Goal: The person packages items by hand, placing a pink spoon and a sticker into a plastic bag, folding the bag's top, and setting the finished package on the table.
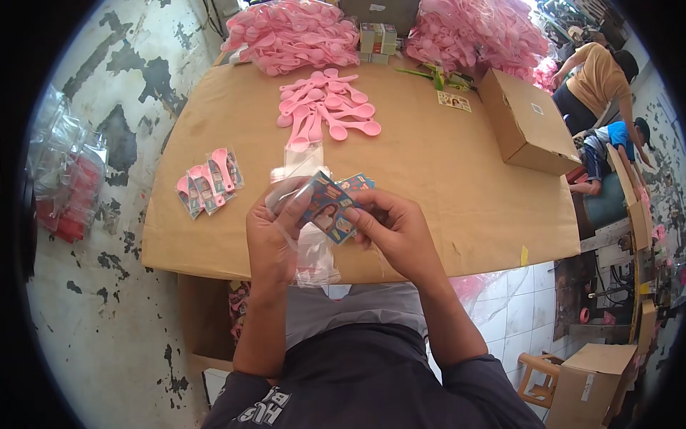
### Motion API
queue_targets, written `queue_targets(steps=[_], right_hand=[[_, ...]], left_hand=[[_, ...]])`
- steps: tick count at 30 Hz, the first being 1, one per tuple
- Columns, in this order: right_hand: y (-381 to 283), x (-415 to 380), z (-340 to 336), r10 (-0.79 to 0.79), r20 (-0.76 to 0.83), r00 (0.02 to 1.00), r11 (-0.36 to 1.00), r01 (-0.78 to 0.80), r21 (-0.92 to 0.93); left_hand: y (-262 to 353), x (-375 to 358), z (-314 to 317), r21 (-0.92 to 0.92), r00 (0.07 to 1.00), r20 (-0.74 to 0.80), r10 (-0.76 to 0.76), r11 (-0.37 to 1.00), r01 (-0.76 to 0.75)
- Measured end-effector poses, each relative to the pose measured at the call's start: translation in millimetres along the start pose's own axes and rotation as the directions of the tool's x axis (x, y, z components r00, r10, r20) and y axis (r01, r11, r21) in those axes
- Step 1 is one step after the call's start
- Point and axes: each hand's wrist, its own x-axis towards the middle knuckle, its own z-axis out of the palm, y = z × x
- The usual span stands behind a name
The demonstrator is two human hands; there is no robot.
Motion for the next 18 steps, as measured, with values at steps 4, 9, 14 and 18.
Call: queue_targets(steps=[4,9,14,18], right_hand=[[4.1,5.3,0.0,-0.063,-0.03,0.998,0.997,0.064,0.04],[3.8,5.5,16.7,-0.117,-0.101,0.988,0.971,0.135,0.199],[5.3,7.7,29.5,-0.182,-0.131,0.974,0.96,0.205,0.193],[2.4,8.8,31.7,-0.135,-0.075,0.988,0.974,0.146,0.171]], left_hand=[[-0.3,-2.5,-1.5,0.028,0.999,-0.021,0.036,0.999,-0.036],[-7.3,-8.8,8.5,-0.018,0.999,-0.034,0.021,1.0,-0.022],[-9.9,-13.4,7.7,0.05,0.993,-0.07,0.094,0.995,-0.09],[-6.6,-17.2,13.3,-0.016,0.995,-0.054,0.084,0.996,-0.085]])
